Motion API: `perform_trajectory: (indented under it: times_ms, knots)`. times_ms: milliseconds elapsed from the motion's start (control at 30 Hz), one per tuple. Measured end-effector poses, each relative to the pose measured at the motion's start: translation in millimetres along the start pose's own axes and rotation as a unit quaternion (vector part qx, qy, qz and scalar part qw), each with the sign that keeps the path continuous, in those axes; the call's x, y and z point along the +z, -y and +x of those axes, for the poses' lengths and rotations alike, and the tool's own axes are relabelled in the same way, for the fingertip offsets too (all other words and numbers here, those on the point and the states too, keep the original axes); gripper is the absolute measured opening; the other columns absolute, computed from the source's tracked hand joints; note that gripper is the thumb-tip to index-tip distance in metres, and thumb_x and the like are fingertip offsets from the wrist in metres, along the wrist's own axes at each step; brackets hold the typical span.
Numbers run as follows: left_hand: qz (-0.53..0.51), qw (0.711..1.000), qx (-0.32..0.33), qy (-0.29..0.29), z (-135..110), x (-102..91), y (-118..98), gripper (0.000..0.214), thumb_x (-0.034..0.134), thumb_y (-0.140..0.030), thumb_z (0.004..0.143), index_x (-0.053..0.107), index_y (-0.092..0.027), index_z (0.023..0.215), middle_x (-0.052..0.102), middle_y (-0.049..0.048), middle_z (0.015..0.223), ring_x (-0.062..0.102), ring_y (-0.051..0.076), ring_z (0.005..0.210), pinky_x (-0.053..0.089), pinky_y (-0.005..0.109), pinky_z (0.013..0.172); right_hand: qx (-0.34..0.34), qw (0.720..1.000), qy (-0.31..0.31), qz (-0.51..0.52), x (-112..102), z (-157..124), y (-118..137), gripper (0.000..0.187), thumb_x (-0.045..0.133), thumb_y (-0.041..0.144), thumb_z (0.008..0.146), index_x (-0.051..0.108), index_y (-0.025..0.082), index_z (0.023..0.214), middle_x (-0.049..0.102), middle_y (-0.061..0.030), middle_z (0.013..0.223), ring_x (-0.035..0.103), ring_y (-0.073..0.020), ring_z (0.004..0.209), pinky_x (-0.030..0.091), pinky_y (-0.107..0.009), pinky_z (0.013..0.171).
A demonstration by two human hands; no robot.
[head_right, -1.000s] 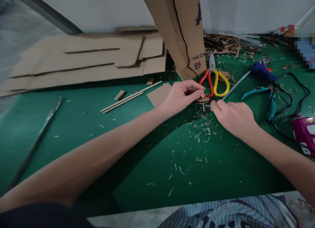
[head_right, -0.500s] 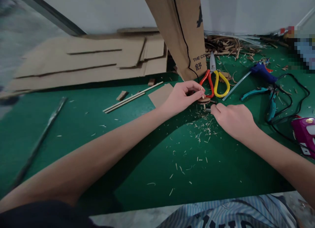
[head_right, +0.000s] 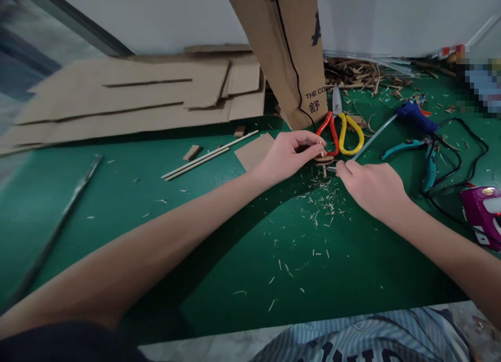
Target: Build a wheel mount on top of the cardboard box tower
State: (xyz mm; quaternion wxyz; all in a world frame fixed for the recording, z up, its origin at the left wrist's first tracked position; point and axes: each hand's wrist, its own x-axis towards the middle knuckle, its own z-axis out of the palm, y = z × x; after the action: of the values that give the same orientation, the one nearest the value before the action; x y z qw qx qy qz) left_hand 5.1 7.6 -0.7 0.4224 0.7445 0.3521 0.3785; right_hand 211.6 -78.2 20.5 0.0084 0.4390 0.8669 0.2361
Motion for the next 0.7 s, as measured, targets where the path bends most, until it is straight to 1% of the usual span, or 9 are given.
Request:
perform_trajectory:
  times_ms: [167,333,400,533,633,700]
  knots:
    - [-0.006,1.000,-0.006,-0.001,0.3,0.7,0.5,0.011,0.061,-0.021,0.089,0.069,-0.014,0.086,0.074,0.0051,0.082,0.067,0.013,0.073,0.054,0.026,0.068,-0.007,1.000,0.012,0.016,1.4,-4.8,4.0,0.031,0.044,0.012,0.097,0.073,0.015,0.109,0.069,-0.0025,0.073,0.049,-0.0121,0.048,0.010,-0.032,0.048]
    - [-0.011,1.000,-0.001,0.002,0.1,0.2,-0.4,0.010,0.062,-0.021,0.088,0.070,-0.014,0.086,0.075,0.0051,0.084,0.067,0.012,0.073,0.054,0.025,0.070,0.007,1.000,-0.019,-0.005,0.9,1.6,-1.7,0.034,0.041,0.017,0.101,0.070,0.015,0.119,0.069,-0.0031,0.074,0.051,-0.0119,0.051,0.012,-0.032,0.048]
    - [-0.016,1.000,-0.004,0.003,0.0,-0.2,-0.5,0.011,0.061,-0.021,0.089,0.070,-0.014,0.087,0.075,0.0054,0.085,0.068,0.012,0.075,0.055,0.025,0.071,0.010,1.000,-0.013,-0.006,0.1,3.5,-2.8,0.034,0.041,0.018,0.102,0.070,0.014,0.119,0.069,-0.0034,0.074,0.051,-0.0117,0.050,0.012,-0.032,0.048]
    - [-0.021,1.000,-0.016,0.007,-0.3,-0.5,-0.7,0.013,0.061,-0.023,0.090,0.069,-0.013,0.088,0.075,0.0060,0.083,0.070,0.013,0.075,0.057,0.026,0.072,-0.013,1.000,0.011,0.006,-0.2,0.2,2.0,0.033,0.043,0.011,0.096,0.071,0.014,0.114,0.068,-0.0029,0.073,0.051,-0.0123,0.049,0.010,-0.032,0.048]
    - [-0.028,0.999,-0.018,0.007,-0.4,-0.1,-1.3,0.013,0.061,-0.022,0.090,0.069,-0.013,0.088,0.075,0.0063,0.084,0.070,0.013,0.076,0.058,0.027,0.073,-0.022,1.000,0.003,-0.005,0.3,-3.4,5.6,0.038,0.042,0.004,0.092,0.070,0.014,0.115,0.068,-0.0023,0.074,0.053,-0.0131,0.050,0.011,-0.032,0.048]
    - [-0.036,0.999,-0.019,0.010,-0.5,0.0,-1.7,0.012,0.060,-0.021,0.090,0.069,-0.013,0.088,0.075,0.0064,0.085,0.071,0.013,0.077,0.059,0.027,0.075,-0.014,1.000,-0.005,-0.013,0.7,-3.4,5.1,0.038,0.042,0.005,0.093,0.069,0.014,0.118,0.068,-0.0025,0.074,0.054,-0.0132,0.052,0.011,-0.032,0.049]
